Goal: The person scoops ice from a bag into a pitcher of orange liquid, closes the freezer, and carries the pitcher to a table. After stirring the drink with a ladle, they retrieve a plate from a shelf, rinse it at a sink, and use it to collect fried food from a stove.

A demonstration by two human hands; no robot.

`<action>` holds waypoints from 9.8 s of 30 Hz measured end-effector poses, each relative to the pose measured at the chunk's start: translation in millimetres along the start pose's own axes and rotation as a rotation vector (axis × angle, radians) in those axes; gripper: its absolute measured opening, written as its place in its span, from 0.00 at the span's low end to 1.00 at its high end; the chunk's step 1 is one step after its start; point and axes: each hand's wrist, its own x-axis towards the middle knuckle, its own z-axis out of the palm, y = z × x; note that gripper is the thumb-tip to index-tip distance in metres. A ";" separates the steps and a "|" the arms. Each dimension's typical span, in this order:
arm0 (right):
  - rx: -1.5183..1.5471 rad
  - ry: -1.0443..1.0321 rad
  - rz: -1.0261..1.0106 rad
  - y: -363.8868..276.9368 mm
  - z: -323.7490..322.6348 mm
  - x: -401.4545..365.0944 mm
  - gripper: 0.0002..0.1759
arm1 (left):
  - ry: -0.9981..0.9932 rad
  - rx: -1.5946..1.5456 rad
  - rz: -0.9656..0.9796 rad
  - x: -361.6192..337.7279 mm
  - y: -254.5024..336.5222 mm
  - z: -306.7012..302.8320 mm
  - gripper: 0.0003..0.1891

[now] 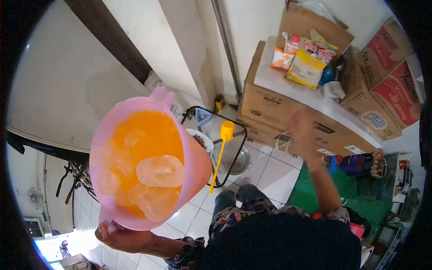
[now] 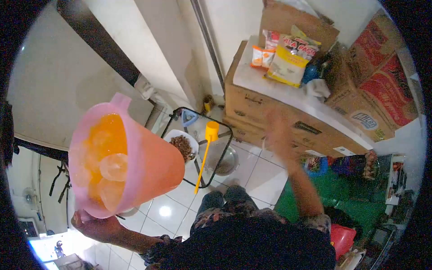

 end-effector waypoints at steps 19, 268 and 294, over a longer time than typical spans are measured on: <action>0.308 -0.259 0.755 76.9 472.3 -218.7 0.15 | -0.006 0.346 0.322 53.9 -161.3 -92.9 0.14; 0.212 -0.336 0.091 20.1 280.5 -32.9 0.14 | -1.358 0.786 -0.672 -144.7 -399.6 -125.2 0.22; 0.477 -0.108 0.310 -2.4 212.9 -114.3 0.12 | -1.322 0.555 -0.844 -171.1 -416.5 -131.3 0.20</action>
